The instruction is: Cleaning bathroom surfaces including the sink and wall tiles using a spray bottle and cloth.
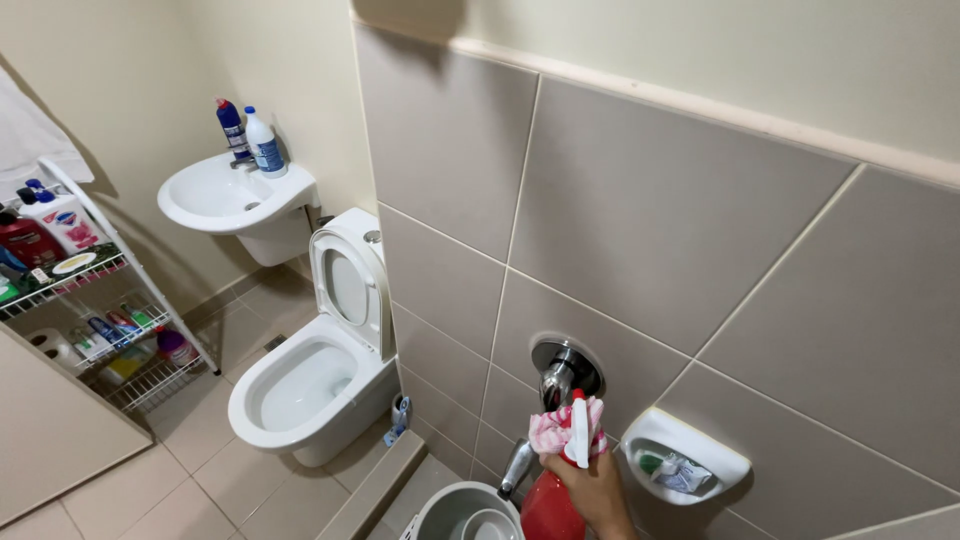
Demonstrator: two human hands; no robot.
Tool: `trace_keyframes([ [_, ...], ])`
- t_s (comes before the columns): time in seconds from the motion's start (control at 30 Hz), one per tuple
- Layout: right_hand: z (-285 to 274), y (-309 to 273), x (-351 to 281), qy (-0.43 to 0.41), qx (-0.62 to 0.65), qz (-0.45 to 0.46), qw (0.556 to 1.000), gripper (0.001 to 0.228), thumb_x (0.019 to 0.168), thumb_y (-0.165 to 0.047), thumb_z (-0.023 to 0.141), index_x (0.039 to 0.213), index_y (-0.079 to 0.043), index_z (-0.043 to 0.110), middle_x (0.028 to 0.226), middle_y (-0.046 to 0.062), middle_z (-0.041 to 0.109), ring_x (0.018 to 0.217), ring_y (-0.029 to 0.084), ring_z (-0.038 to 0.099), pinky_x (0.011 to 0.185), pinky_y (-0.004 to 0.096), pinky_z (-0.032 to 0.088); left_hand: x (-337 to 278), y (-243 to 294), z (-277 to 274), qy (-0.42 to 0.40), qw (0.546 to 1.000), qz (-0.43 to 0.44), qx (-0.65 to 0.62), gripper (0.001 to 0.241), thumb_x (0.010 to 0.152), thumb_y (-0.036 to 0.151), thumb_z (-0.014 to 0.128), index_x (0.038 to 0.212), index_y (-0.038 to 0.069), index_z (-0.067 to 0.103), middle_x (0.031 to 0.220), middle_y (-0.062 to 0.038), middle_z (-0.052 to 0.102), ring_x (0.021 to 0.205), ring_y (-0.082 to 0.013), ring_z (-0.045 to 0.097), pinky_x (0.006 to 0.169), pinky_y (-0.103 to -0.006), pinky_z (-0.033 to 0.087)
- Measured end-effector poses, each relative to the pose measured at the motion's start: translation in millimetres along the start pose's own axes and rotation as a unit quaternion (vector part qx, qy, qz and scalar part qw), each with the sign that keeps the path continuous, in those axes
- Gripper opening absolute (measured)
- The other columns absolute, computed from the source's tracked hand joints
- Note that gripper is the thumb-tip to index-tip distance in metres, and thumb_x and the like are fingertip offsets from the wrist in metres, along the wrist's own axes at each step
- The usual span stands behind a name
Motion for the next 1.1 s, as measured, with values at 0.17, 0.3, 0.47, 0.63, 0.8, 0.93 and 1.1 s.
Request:
trace_keyframes([
  [0.17, 2.8, 0.7, 4.7, -0.004, -0.006, 0.004, 1.000, 0.050, 0.070, -0.003, 0.081, 0.117, -0.002, 0.067, 0.108, 0.007, 0.077, 0.103, 0.017, 0.070, 0.095, 0.034, 0.052, 37.3, 19.7, -10.4, 0.006, 1.000, 0.004, 0.020, 0.060, 0.098, 0.022, 0.082, 0.146, 0.007, 0.049, 0.142, -0.017, 0.059, 0.135, -0.0368, 0.055, 0.117, -0.0522, 0.040],
  [0.3, 8.8, -12.7, 7.0, -0.012, -0.079, -0.036, 0.996, 0.053, 0.070, -0.006, 0.082, 0.120, -0.004, 0.065, 0.108, 0.008, 0.076, 0.104, 0.018, 0.070, 0.095, 0.034, 0.051, 137.0, 77.8, -12.9, 0.005, 1.000, 0.004, 0.023, 0.062, 0.097, 0.023, 0.082, 0.147, 0.008, 0.048, 0.143, -0.018, 0.059, 0.136, -0.0373, 0.054, 0.117, -0.0531, 0.040],
  [0.47, 16.6, -41.4, -4.2, 0.014, -0.088, -0.006, 0.996, 0.045, 0.076, -0.012, 0.083, 0.118, -0.005, 0.070, 0.109, 0.006, 0.078, 0.105, 0.016, 0.071, 0.094, 0.034, 0.053, 168.4, 86.4, 5.1, 0.003, 1.000, 0.022, 0.011, 0.063, 0.097, 0.024, 0.082, 0.147, 0.008, 0.048, 0.143, -0.018, 0.059, 0.137, -0.0380, 0.053, 0.118, -0.0542, 0.039],
  [0.63, 6.2, -1.1, -8.0, 0.012, 0.061, -0.062, 0.996, 0.052, 0.071, -0.001, 0.079, 0.121, -0.002, 0.064, 0.111, 0.009, 0.075, 0.106, 0.018, 0.071, 0.094, 0.035, 0.054, 188.7, 91.7, 54.7, -0.012, 0.998, 0.053, -0.029, 0.064, 0.096, 0.025, 0.082, 0.148, 0.008, 0.047, 0.144, -0.018, 0.058, 0.138, -0.0386, 0.053, 0.119, -0.0554, 0.038],
  [0.8, -6.3, -5.3, -17.7, 0.082, -0.029, -0.048, 0.995, 0.052, 0.071, -0.003, 0.080, 0.121, -0.002, 0.063, 0.111, 0.008, 0.073, 0.106, 0.017, 0.070, 0.096, 0.035, 0.053, 170.8, 96.6, 115.7, -0.049, 0.995, 0.057, -0.073, 0.066, 0.096, 0.025, 0.082, 0.148, 0.008, 0.047, 0.145, -0.019, 0.058, 0.139, -0.0393, 0.052, 0.120, -0.0565, 0.037],
  [0.93, -1.7, -12.6, -11.9, 0.109, -0.050, -0.003, 0.993, 0.053, 0.072, -0.008, 0.080, 0.123, -0.005, 0.064, 0.111, 0.006, 0.075, 0.106, 0.017, 0.070, 0.096, 0.035, 0.053, 103.2, 121.0, 169.9, -0.071, 0.991, 0.066, -0.094, 0.067, 0.095, 0.026, 0.083, 0.149, 0.009, 0.046, 0.145, -0.019, 0.058, 0.139, -0.0398, 0.052, 0.121, -0.0574, 0.036],
  [1.1, 5.9, 6.7, -9.2, 0.131, -0.049, 0.028, 0.990, 0.061, 0.074, -0.016, 0.084, 0.129, -0.006, 0.060, 0.117, 0.008, 0.072, 0.110, 0.018, 0.067, 0.098, 0.034, 0.051, -183.4, 221.8, 262.8, -0.523, 0.749, -0.089, -0.396, 0.122, 0.065, 0.031, 0.095, 0.160, 0.006, 0.022, 0.157, -0.026, 0.039, 0.145, -0.0409, 0.038, 0.118, -0.0458, 0.032],
])
Point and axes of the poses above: each hand's wrist, its own x-axis towards the middle knuckle, its own z-axis out of the palm, y = z × x, the point moved 6 cm from there along x, towards the middle knuckle
